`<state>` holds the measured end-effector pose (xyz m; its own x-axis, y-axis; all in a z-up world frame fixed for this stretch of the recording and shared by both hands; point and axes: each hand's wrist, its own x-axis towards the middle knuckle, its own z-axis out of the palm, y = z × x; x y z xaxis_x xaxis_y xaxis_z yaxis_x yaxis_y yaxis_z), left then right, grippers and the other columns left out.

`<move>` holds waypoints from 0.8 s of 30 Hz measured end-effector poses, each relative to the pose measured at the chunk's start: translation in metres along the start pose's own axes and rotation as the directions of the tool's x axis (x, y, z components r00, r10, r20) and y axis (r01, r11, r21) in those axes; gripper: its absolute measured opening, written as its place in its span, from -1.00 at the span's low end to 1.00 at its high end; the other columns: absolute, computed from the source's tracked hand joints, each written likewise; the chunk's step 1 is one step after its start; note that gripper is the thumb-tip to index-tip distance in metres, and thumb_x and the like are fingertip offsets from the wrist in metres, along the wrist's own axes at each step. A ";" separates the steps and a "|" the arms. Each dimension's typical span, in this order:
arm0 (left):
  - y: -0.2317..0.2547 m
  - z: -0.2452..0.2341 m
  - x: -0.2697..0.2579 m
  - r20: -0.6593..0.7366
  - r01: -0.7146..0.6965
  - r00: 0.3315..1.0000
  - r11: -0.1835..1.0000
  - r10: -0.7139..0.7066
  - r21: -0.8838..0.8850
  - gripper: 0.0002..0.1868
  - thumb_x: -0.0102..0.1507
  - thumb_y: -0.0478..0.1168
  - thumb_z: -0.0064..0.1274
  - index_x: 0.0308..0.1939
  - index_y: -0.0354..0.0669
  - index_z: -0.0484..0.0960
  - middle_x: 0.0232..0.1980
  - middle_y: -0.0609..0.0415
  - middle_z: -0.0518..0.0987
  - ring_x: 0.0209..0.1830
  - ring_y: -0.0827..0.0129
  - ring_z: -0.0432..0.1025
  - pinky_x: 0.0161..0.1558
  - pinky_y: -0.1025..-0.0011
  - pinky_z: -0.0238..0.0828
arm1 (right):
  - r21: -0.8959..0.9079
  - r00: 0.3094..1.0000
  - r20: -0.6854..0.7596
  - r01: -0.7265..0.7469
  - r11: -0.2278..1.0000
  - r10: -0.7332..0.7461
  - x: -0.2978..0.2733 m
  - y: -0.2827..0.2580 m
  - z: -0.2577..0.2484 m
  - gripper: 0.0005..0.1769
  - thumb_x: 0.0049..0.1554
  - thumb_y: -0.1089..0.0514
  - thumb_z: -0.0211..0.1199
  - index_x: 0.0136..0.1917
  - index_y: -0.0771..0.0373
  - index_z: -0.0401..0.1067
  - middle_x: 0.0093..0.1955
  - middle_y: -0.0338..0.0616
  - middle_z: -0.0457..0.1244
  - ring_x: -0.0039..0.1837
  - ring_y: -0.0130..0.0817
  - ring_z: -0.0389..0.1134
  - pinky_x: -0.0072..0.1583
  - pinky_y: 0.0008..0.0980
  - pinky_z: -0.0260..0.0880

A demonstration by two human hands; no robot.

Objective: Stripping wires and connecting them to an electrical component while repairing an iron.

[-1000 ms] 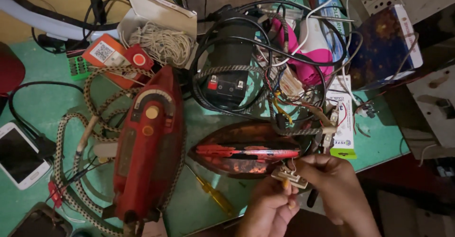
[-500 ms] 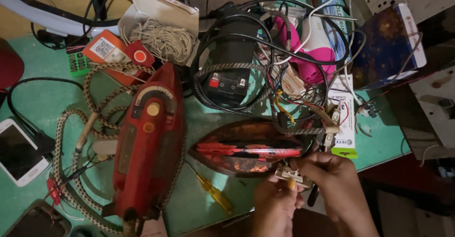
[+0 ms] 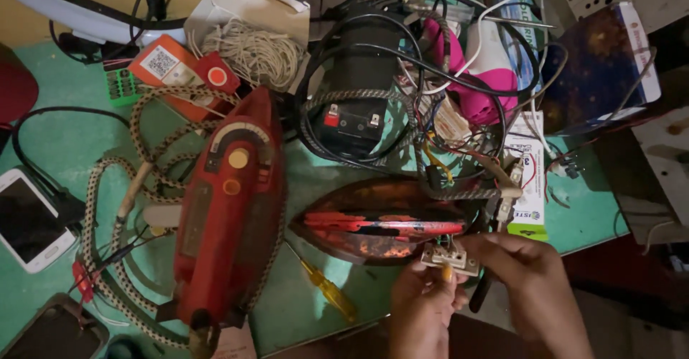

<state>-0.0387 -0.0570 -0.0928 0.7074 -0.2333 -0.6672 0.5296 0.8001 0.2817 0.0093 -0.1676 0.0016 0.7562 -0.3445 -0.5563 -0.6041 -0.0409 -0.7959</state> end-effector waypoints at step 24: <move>-0.005 0.003 0.001 -0.052 -0.127 0.989 0.976 0.138 0.175 -0.77 0.24 -0.42 0.10 -0.02 -0.21 0.66 -0.34 0.11 0.58 -0.48 0.46 0.44 -0.41 0.49 0.42 | -0.072 0.996 -0.081 0.033 0.997 -0.039 0.008 0.022 0.015 -0.92 0.06 0.36 0.34 -0.16 0.46 0.55 -0.31 -0.06 0.41 -0.33 -0.39 0.33 -0.28 -0.37 0.28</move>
<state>-0.0391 -0.0625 -0.0930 0.7485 -0.0916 -0.6568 0.5090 0.7142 0.4805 0.0056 -0.1571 -0.0239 0.7566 -0.4171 -0.5036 -0.5949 -0.1196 -0.7948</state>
